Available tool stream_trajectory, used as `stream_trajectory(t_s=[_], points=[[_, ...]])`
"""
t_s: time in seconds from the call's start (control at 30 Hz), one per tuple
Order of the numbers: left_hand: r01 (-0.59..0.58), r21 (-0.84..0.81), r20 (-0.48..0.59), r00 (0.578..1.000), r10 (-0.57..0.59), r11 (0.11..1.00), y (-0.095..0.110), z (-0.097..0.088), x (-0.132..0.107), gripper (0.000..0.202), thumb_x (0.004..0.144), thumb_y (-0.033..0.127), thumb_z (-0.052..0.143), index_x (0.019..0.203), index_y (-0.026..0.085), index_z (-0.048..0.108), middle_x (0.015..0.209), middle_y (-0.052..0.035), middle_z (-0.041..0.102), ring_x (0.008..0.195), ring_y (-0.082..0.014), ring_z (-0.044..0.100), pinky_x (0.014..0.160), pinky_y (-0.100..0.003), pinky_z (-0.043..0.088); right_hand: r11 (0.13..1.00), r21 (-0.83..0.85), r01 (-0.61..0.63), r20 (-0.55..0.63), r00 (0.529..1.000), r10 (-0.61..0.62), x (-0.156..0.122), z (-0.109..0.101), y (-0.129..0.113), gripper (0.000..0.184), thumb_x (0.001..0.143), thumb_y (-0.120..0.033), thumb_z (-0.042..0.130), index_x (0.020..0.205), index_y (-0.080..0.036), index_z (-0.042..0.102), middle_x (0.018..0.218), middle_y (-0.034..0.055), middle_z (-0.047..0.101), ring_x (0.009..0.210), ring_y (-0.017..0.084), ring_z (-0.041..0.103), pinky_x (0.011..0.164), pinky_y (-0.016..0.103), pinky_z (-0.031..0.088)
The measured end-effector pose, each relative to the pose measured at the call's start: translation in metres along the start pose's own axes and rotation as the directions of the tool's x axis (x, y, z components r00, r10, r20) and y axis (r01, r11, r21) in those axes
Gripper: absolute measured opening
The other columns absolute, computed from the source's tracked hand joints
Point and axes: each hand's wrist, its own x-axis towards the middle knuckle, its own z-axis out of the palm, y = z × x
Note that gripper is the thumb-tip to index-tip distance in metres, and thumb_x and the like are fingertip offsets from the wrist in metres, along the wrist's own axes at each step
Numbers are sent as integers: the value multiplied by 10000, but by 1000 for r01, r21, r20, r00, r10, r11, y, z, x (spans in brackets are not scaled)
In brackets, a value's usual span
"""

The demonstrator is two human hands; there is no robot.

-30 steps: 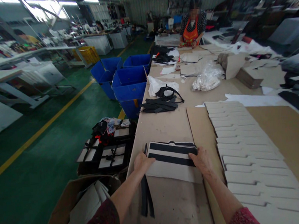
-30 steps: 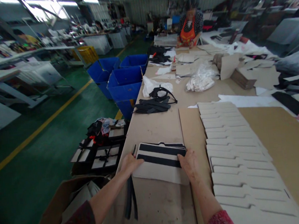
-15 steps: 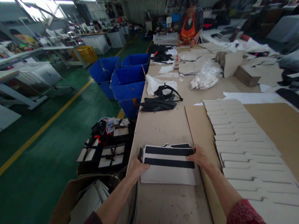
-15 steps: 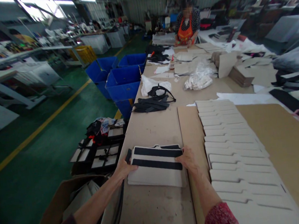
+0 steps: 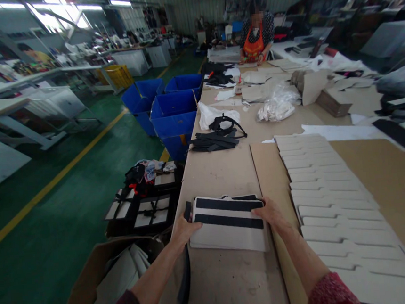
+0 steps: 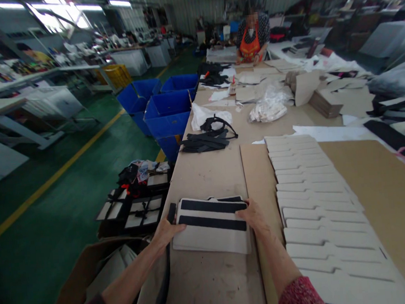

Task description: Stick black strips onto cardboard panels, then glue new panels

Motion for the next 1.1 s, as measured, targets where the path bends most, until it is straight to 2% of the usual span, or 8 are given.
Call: stream_trajectory(t_s=[0.13, 0.27, 0.4, 0.53, 0.67, 0.83, 0.93, 1.1], points=[[-40, -123, 3, 999, 40, 992, -1, -6, -9, 266, 621, 240, 723, 853, 159, 619, 733, 12, 687, 718, -186, 670, 642, -254, 520, 985, 163, 48, 64, 996, -59, -23, -6, 0, 373, 651, -361, 672, 975, -178, 665, 811, 17, 733, 780, 222, 678, 684, 301, 527], [-98, -189, 1, 995, 100, 977, 1, -23, -26, 387, 592, 278, 751, 944, 159, 641, 853, -7, 720, 822, -216, 677, 735, -286, 539, 958, 271, 92, -5, 996, -94, -62, -19, -4, 321, 713, -461, 652, 917, -214, 628, 783, -8, 694, 750, 202, 636, 685, 288, 508], [-176, -224, 53, 980, 192, 959, -4, -38, -49, 482, 574, 301, 762, 1023, 169, 646, 945, -29, 730, 899, -246, 676, 848, -337, 540, 894, 380, 238, -120, 971, -208, -98, -25, -2, 263, 753, -443, 698, 896, -232, 636, 885, 23, 696, 857, 220, 632, 786, 309, 503], [-263, -257, 146, 941, 306, 930, -13, -41, -65, 411, 607, 353, 748, 964, 161, 681, 985, -82, 731, 983, -278, 668, 949, -381, 509, 849, 448, 280, -73, 958, -277, -117, -16, 14, 201, 801, -381, 683, 946, -249, 636, 1067, 59, 692, 1030, 240, 626, 885, 346, 499], [-334, -250, 172, 909, 381, 909, -16, -44, -69, 460, 581, 354, 776, 995, 168, 700, 1089, -111, 712, 1095, -301, 628, 1045, -396, 443, 878, 387, 282, -13, 954, -301, -115, -7, 24, 299, 742, -290, 708, 1029, -242, 636, 1083, 70, 698, 1031, 246, 644, 918, 377, 497], [-388, -237, 219, 871, 439, 890, -11, -50, -59, 412, 658, 347, 725, 1029, 169, 704, 1096, -112, 707, 1085, -292, 626, 1023, -397, 455, 879, 347, 327, 22, 934, -357, -99, -6, 16, 492, 675, -228, 706, 1154, -234, 597, 1174, 95, 670, 1053, 237, 634, 924, 388, 494], [-398, -233, 236, 862, 448, 887, -7, -51, -53, 360, 717, 357, 671, 1022, 170, 704, 1085, -106, 710, 1073, -280, 629, 1011, -386, 462, 867, 403, 293, 49, 939, -341, -91, -6, 11, 469, 647, -238, 714, 1104, -228, 608, 1106, 89, 686, 990, 231, 647, 859, 365, 516], [-366, -222, 242, 877, 415, 904, -8, -56, -45, 372, 718, 390, 692, 1012, 162, 700, 1037, -96, 725, 1020, -283, 654, 951, -364, 501, 852, 480, 207, 110, 950, -292, -86, -3, 4, 276, 642, -318, 749, 887, -206, 689, 866, 47, 713, 820, 226, 652, 794, 372, 518]])
